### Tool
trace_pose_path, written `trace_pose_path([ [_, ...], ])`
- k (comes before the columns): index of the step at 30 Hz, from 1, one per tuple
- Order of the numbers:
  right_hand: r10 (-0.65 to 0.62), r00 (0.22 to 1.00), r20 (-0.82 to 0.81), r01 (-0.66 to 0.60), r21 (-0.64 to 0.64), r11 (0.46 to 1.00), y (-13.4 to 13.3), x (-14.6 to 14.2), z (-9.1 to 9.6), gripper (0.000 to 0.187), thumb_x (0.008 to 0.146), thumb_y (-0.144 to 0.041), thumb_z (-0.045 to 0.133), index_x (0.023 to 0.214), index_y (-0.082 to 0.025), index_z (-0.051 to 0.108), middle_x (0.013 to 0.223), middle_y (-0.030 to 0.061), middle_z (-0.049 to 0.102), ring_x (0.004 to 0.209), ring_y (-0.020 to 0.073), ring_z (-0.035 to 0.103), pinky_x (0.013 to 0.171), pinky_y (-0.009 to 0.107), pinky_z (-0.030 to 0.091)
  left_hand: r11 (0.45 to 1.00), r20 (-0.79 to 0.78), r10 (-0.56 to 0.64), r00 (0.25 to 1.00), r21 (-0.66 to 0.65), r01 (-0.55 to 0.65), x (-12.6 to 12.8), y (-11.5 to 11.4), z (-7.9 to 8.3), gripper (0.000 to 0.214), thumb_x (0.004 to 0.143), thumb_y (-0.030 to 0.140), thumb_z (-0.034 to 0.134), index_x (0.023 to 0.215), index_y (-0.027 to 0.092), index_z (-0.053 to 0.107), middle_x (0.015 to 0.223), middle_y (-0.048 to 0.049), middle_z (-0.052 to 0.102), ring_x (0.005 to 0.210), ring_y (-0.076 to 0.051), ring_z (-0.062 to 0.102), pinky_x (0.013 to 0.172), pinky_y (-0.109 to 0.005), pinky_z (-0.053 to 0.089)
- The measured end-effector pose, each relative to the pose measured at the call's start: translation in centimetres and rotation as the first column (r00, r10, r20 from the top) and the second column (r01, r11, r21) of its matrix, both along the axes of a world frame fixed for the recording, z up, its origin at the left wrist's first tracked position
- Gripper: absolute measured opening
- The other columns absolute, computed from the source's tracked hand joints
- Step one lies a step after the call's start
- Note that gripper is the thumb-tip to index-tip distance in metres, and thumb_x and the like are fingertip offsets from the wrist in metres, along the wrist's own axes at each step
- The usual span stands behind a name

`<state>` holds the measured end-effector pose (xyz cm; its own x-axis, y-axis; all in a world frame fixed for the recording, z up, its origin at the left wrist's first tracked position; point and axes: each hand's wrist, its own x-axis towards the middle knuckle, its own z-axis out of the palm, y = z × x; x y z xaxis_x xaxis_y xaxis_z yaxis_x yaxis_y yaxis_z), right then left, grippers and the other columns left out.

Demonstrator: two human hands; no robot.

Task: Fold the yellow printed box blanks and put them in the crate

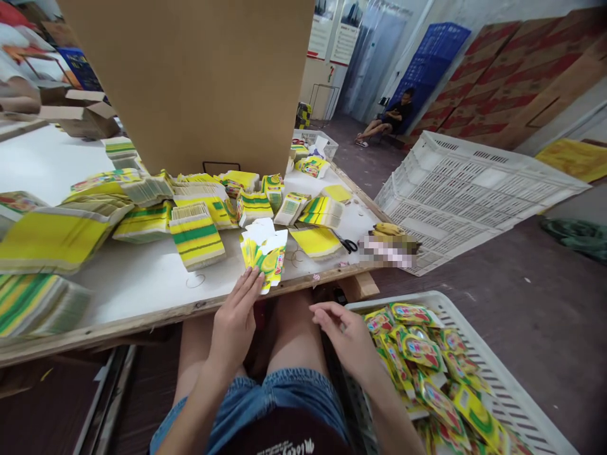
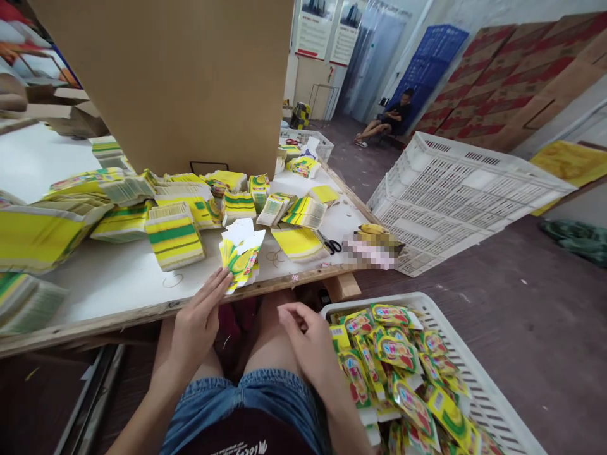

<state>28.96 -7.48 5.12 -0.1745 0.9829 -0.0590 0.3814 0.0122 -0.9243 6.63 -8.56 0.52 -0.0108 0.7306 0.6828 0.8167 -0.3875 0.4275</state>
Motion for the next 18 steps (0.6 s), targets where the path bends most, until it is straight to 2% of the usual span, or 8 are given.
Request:
trace_pose_path([
  [2,-0.006,0.968,-0.251,-0.010,-0.061,0.998,0.0,-2.4,-0.1,0.045,0.088,-0.056,0.056,0.102,-0.017,0.072,0.085,0.0087,0.075,0.071,0.0200,0.064,0.070,0.032,0.050,0.992,0.071,-0.024,0.997,0.126,0.015,0.8,-0.7,0.8,0.058,0.089,-0.004,0.040,0.140,0.021,0.050,0.139,-0.0104,0.059,0.132,-0.022,0.052,0.111,-0.040,0.045],
  [5,-0.080,0.823,-0.562,0.010,-0.127,0.992,0.2,-3.8,-0.1,0.040,0.086,-0.052,0.063,0.109,-0.019,0.070,0.098,0.0080,0.076,0.074,0.0183,0.066,0.074,0.032,0.051,0.952,0.072,-0.257,0.964,0.190,0.240,2.2,-1.4,1.5,0.059,0.088,-0.005,0.041,0.141,0.018,0.049,0.140,-0.0115,0.057,0.137,-0.025,0.045,0.112,-0.043,0.043],
  [8,-0.179,0.738,-0.650,0.095,-0.161,0.982,0.6,-3.3,-0.3,0.030,0.080,-0.040,0.075,0.101,-0.020,0.070,0.100,0.0059,0.076,0.083,0.0197,0.069,0.076,0.031,0.053,0.860,0.148,-0.509,0.848,0.114,0.497,3.6,-1.7,1.6,0.056,0.089,-0.002,0.041,0.140,0.018,0.050,0.143,-0.0112,0.054,0.143,-0.026,0.036,0.116,-0.046,0.037],
  [10,-0.205,0.744,-0.636,0.129,-0.164,0.978,0.6,-2.6,-0.6,0.028,0.078,-0.036,0.077,0.100,-0.020,0.068,0.097,0.0052,0.076,0.086,0.0200,0.069,0.078,0.031,0.053,0.826,0.406,-0.530,0.745,0.049,0.561,4.4,-1.9,1.7,0.053,0.091,0.002,0.043,0.140,0.020,0.051,0.148,-0.0110,0.048,0.144,-0.027,0.032,0.119,-0.046,0.031],
  [12,-0.202,0.753,-0.626,0.121,-0.170,0.978,0.3,-2.1,-1.1,0.032,0.077,-0.033,0.078,0.103,-0.021,0.064,0.093,0.0043,0.077,0.084,0.0199,0.070,0.077,0.032,0.054,0.811,0.737,-0.408,0.538,0.022,0.585,5.0,-2.1,2.1,0.049,0.093,0.010,0.048,0.140,0.022,0.050,0.152,-0.0107,0.043,0.144,-0.027,0.033,0.119,-0.045,0.029],
  [14,-0.194,0.747,-0.636,0.097,-0.184,0.978,-0.1,-2.0,-1.6,0.036,0.077,-0.032,0.080,0.104,-0.023,0.059,0.090,0.0037,0.077,0.082,0.0199,0.071,0.075,0.033,0.054,0.775,0.935,-0.260,0.243,0.052,0.630,5.2,-1.9,2.5,0.047,0.094,0.020,0.053,0.141,0.024,0.049,0.153,-0.0111,0.042,0.142,-0.027,0.037,0.117,-0.042,0.034],
  [16,-0.201,0.734,-0.648,0.090,-0.201,0.976,-0.5,-2.0,-2.0,0.036,0.076,-0.032,0.080,0.102,-0.023,0.057,0.087,0.0035,0.077,0.079,0.0197,0.071,0.074,0.033,0.054,0.723,0.988,-0.152,0.005,0.108,0.682,5.1,-1.5,2.7,0.049,0.092,0.028,0.058,0.140,0.024,0.050,0.152,-0.0122,0.044,0.138,-0.029,0.043,0.113,-0.041,0.040],
  [18,-0.204,0.733,-0.649,0.080,-0.215,0.973,-0.7,-2.2,-2.3,0.035,0.075,-0.033,0.081,0.099,-0.022,0.058,0.084,0.0035,0.077,0.076,0.0192,0.071,0.073,0.032,0.054,0.695,0.989,-0.070,-0.128,0.140,0.705,5.0,-1.1,2.5,0.050,0.089,0.032,0.062,0.138,0.026,0.052,0.151,-0.0116,0.046,0.133,-0.030,0.049,0.108,-0.041,0.044],
])
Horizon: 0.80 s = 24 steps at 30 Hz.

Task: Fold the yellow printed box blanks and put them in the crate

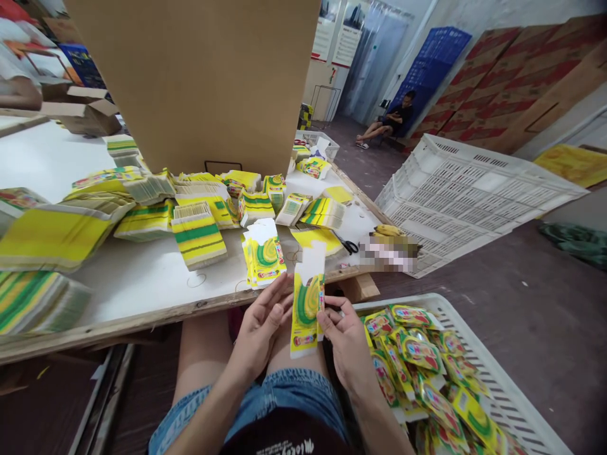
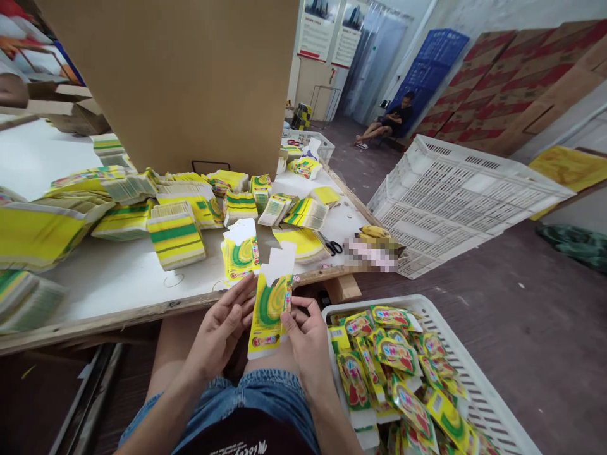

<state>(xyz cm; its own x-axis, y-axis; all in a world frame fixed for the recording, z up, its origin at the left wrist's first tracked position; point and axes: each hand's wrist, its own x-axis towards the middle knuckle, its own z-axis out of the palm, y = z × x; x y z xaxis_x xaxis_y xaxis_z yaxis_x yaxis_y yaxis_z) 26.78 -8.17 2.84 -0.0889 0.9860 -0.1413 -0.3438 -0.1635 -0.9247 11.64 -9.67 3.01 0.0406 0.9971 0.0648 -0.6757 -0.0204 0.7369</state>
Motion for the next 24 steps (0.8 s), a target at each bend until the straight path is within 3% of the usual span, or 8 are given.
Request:
trace_pose_path([
  [3,0.062,0.998,0.013,-0.062,-0.015,0.998,-0.1,-0.2,-0.1,0.030,0.075,-0.034,0.080,0.096,-0.021,0.062,0.082,0.0040,0.077,0.074,0.0190,0.071,0.071,0.032,0.054,0.995,0.059,-0.086,0.995,-0.048,0.089,0.0,0.2,-0.7,0.050,0.087,0.035,0.066,0.135,0.028,0.056,0.145,-0.0099,0.053,0.128,-0.030,0.055,0.106,-0.040,0.046],
  [8,0.106,0.991,0.086,-0.106,-0.002,0.994,-0.3,-0.2,0.1,0.028,0.076,-0.036,0.080,0.096,-0.020,0.069,0.090,0.0057,0.076,0.082,0.0192,0.069,0.078,0.032,0.052,0.979,-0.033,-0.204,0.978,0.006,0.204,0.2,-0.1,-1.2,0.051,0.082,0.044,0.069,0.127,0.020,0.064,0.131,-0.0134,0.064,0.124,-0.032,0.056,0.106,-0.040,0.043],
  [12,0.125,0.982,0.143,-0.130,0.022,0.991,-0.5,0.2,0.7,0.031,0.075,-0.039,0.080,0.098,-0.020,0.072,0.093,0.0060,0.075,0.086,0.0188,0.066,0.081,0.031,0.050,0.986,-0.081,-0.167,0.983,0.013,0.169,0.4,0.0,-1.3,0.049,0.080,0.043,0.072,0.122,0.018,0.067,0.122,-0.0137,0.069,0.117,-0.030,0.061,0.102,-0.038,0.044],
  [16,0.148,0.976,0.162,-0.147,-0.015,0.989,-0.6,0.1,1.1,0.032,0.071,-0.042,0.081,0.089,-0.017,0.071,0.081,0.0049,0.074,0.076,0.0191,0.065,0.073,0.031,0.052,0.993,-0.088,-0.090,0.992,-0.090,0.082,0.9,0.3,-1.5,0.041,0.082,0.040,0.071,0.114,0.015,0.068,0.106,-0.0115,0.074,0.103,-0.027,0.067,0.090,-0.037,0.052],
  [20,0.045,0.958,0.285,-0.053,0.021,0.998,-0.8,-0.3,0.6,0.030,0.079,-0.044,0.074,0.073,-0.018,0.063,0.070,0.0027,0.068,0.065,0.0180,0.062,0.063,0.030,0.051,0.990,-0.208,0.027,0.978,-0.131,-0.056,1.5,0.4,-1.2,0.041,0.084,0.039,0.068,0.117,0.017,0.059,0.103,-0.0093,0.074,0.099,-0.024,0.068,0.087,-0.036,0.054],
  [22,-0.017,0.943,0.332,-0.011,0.082,0.997,-0.8,-0.3,0.5,0.024,0.082,-0.041,0.072,0.083,-0.019,0.062,0.077,0.0032,0.069,0.070,0.0191,0.064,0.065,0.030,0.052,0.989,-0.263,0.076,0.962,-0.101,-0.105,1.5,0.3,-1.0,0.052,0.084,0.034,0.070,0.128,0.022,0.045,0.108,-0.0087,0.072,0.100,-0.023,0.068,0.087,-0.035,0.054],
  [24,-0.029,0.942,0.335,-0.020,0.143,0.990,-0.7,0.1,0.6,0.033,0.083,-0.035,0.071,0.111,-0.022,0.059,0.094,0.0049,0.071,0.083,0.0206,0.066,0.075,0.032,0.054,0.994,-0.294,0.064,0.954,-0.063,-0.086,1.3,0.1,-0.8,0.063,0.084,0.029,0.070,0.135,0.026,0.034,0.115,-0.0094,0.069,0.102,-0.023,0.068,0.087,-0.035,0.054],
])
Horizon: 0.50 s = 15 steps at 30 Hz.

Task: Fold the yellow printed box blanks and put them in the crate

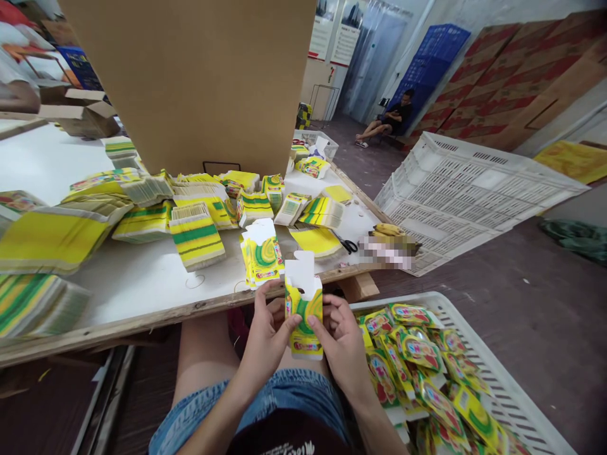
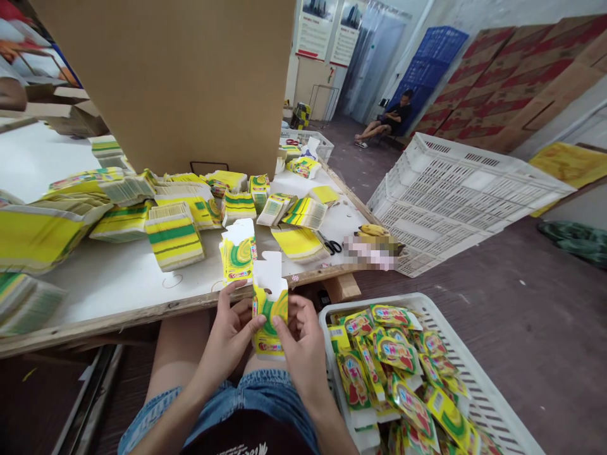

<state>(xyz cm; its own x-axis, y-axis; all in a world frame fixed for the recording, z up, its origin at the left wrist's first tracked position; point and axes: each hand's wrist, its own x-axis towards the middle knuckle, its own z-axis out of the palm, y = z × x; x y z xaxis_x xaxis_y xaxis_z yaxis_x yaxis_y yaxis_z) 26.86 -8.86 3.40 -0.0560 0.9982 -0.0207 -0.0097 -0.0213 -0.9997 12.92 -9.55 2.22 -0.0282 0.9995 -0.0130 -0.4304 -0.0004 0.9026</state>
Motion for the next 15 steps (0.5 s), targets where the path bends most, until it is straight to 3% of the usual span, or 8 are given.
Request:
trace_pose_path([
  [2,0.070,0.997,-0.032,-0.069,0.041,0.997,0.1,0.6,0.3,0.053,0.085,-0.030,0.070,0.133,-0.027,0.046,0.112,0.0065,0.068,0.095,0.0210,0.066,0.086,0.034,0.053,0.995,-0.023,-0.091,0.996,0.032,0.092,-0.4,-0.1,0.2,0.063,0.086,0.027,0.067,0.138,0.026,0.032,0.118,-0.0109,0.067,0.103,-0.023,0.067,0.088,-0.035,0.053],
  [4,0.166,0.984,-0.060,-0.164,0.043,0.986,0.3,1.4,0.5,0.053,0.087,-0.030,0.067,0.136,-0.028,0.046,0.119,0.0070,0.066,0.100,0.0207,0.065,0.091,0.035,0.051,0.981,-0.032,-0.186,0.982,0.054,0.188,-0.8,-0.2,0.4,0.061,0.087,0.027,0.065,0.139,0.026,0.034,0.116,-0.0113,0.067,0.103,-0.023,0.067,0.088,-0.035,0.052],
  [7,0.239,0.971,-0.026,-0.238,0.021,0.971,0.5,2.6,0.6,0.038,0.090,-0.033,0.063,0.127,-0.027,0.057,0.110,0.0061,0.069,0.090,0.0193,0.065,0.085,0.032,0.052,0.961,-0.034,-0.274,0.961,0.034,0.275,-1.3,-0.3,0.9,0.055,0.087,0.028,0.065,0.136,0.024,0.040,0.109,-0.0100,0.069,0.101,-0.023,0.066,0.087,-0.033,0.050],
  [11,0.252,0.960,0.120,-0.260,0.058,0.964,0.8,3.8,0.7,0.026,0.092,-0.038,0.059,0.112,-0.024,0.068,0.086,0.0032,0.069,0.071,0.0174,0.062,0.066,0.027,0.049,0.937,0.020,-0.350,0.936,0.014,0.350,-1.4,-0.5,1.1,0.041,0.083,0.027,0.070,0.119,0.021,0.052,0.102,-0.0079,0.069,0.097,-0.022,0.065,0.085,-0.031,0.049],
  [15,0.248,0.931,0.268,-0.289,0.129,0.948,1.2,4.4,1.6,0.027,0.094,-0.039,0.055,0.085,-0.021,0.072,0.076,0.0031,0.066,0.069,0.0180,0.059,0.062,0.026,0.043,0.910,0.092,-0.414,0.906,0.018,0.414,-1.0,-0.7,0.5,0.032,0.080,0.024,0.074,0.104,0.020,0.053,0.095,-0.0046,0.068,0.083,-0.015,0.063,0.073,-0.025,0.047],
])
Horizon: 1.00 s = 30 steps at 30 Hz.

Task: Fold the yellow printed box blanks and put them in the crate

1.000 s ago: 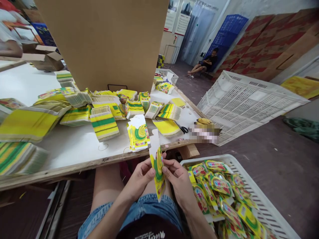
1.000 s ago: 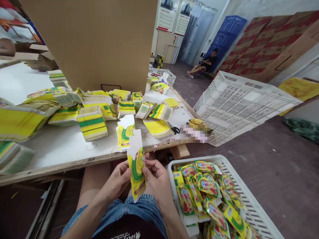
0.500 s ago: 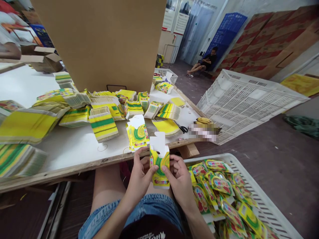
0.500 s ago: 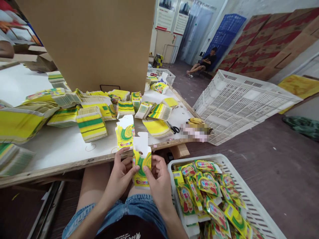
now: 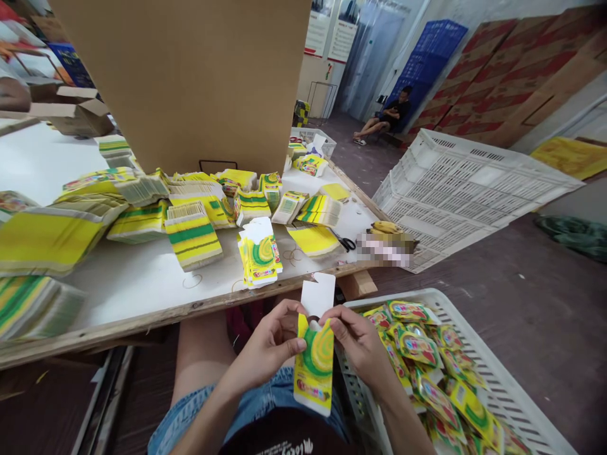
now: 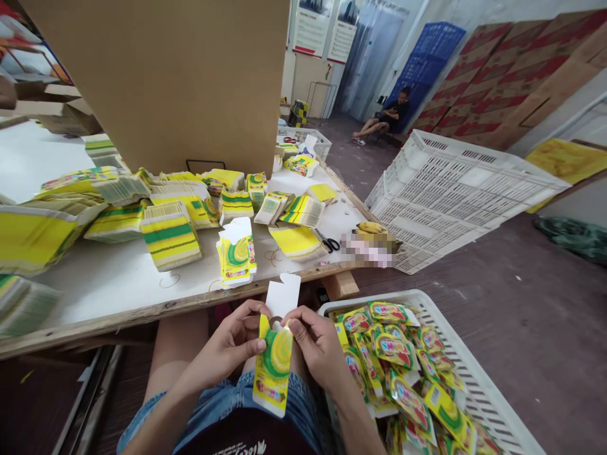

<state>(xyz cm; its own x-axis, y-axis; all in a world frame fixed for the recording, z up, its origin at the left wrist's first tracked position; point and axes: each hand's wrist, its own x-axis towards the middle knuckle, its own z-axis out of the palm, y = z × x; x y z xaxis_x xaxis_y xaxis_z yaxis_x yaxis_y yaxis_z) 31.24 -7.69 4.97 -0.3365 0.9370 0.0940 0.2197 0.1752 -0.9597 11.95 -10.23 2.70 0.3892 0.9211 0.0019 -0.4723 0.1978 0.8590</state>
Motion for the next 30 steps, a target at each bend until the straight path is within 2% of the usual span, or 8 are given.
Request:
trace_pose_path([
  [3,0.001,0.997,0.073,-0.009,0.102,0.995,0.2,0.2,0.6,0.031,0.094,-0.038,0.053,0.078,-0.020,0.074,0.072,0.0033,0.063,0.068,0.0185,0.058,0.064,0.027,0.043,1.000,0.014,-0.013,1.000,-0.018,0.013,0.2,0.0,-0.4,0.033,0.078,0.024,0.076,0.100,0.019,0.053,0.092,-0.0036,0.067,0.077,-0.013,0.061,0.067,-0.022,0.045],
  [5,0.005,0.997,0.080,-0.014,0.115,0.993,0.1,0.3,0.5,0.027,0.094,-0.037,0.054,0.089,-0.022,0.076,0.079,0.0047,0.066,0.074,0.0201,0.061,0.068,0.028,0.045,0.999,0.034,0.003,0.999,-0.039,-0.001,0.3,0.2,-0.4,0.036,0.076,0.025,0.077,0.100,0.019,0.052,0.088,-0.0025,0.066,0.073,-0.012,0.061,0.064,-0.021,0.045],
  [10,-0.034,0.999,0.001,0.034,-0.010,0.999,-0.4,0.2,-0.2,0.029,0.091,-0.039,0.059,0.114,-0.025,0.070,0.102,0.0075,0.071,0.091,0.0245,0.065,0.076,0.030,0.050,0.998,0.078,0.037,0.996,-0.056,-0.033,0.1,0.4,0.1,0.038,0.075,0.025,0.078,0.100,0.021,0.050,0.089,-0.0030,0.068,0.076,-0.015,0.064,0.065,-0.023,0.047],
  [17,0.018,0.997,0.077,-0.020,0.028,0.999,-0.2,0.4,0.7,0.028,0.094,-0.038,0.054,0.075,-0.020,0.066,0.069,0.0014,0.063,0.065,0.0168,0.056,0.062,0.026,0.042,0.999,0.048,0.007,0.999,-0.048,-0.005,0.3,-0.1,-0.3,0.034,0.075,0.023,0.078,0.098,0.019,0.054,0.093,-0.0042,0.069,0.080,-0.014,0.063,0.069,-0.022,0.047],
  [23,0.033,0.997,0.068,-0.036,0.040,0.999,-0.2,0.5,0.6,0.027,0.095,-0.038,0.053,0.078,-0.021,0.066,0.074,0.0024,0.063,0.069,0.0183,0.058,0.065,0.027,0.043,0.993,0.072,-0.061,0.996,-0.100,0.068,0.3,0.0,-0.5,0.080,0.075,0.025,0.079,0.140,0.031,0.033,0.097,-0.0056,0.071,0.081,-0.019,0.068,0.069,-0.026,0.050],
  [25,-0.075,0.997,0.002,0.075,-0.006,0.997,-0.2,0.5,0.1,0.019,0.092,-0.040,0.057,0.093,-0.022,0.064,0.084,0.0036,0.067,0.076,0.0196,0.061,0.068,0.027,0.046,0.995,0.033,-0.055,0.998,-0.083,0.058,0.5,0.1,-0.5,0.072,0.076,0.026,0.078,0.138,0.028,0.041,0.099,-0.0071,0.072,0.084,-0.020,0.068,0.070,-0.028,0.052],
  [28,-0.278,0.956,-0.091,0.274,-0.051,0.960,0.1,0.6,-0.3,0.029,0.090,-0.046,0.059,0.107,-0.023,0.058,0.082,0.0024,0.067,0.070,0.0176,0.060,0.064,0.026,0.045,0.999,-0.105,0.054,0.993,0.006,-0.054,0.7,0.3,-0.6,0.044,0.080,0.026,0.073,0.121,0.021,0.059,0.107,-0.0096,0.071,0.094,-0.023,0.067,0.079,-0.031,0.052],
  [30,-0.220,0.973,-0.069,0.211,-0.119,0.970,0.2,0.6,-0.2,0.033,0.090,-0.047,0.058,0.111,-0.021,0.059,0.068,-0.0014,0.063,0.059,0.0152,0.055,0.057,0.025,0.042,0.991,-0.201,0.121,0.972,0.081,-0.106,0.9,0.3,-0.6,0.036,0.084,0.024,0.068,0.119,0.021,0.063,0.116,-0.0102,0.069,0.101,-0.024,0.065,0.087,-0.033,0.051],
])
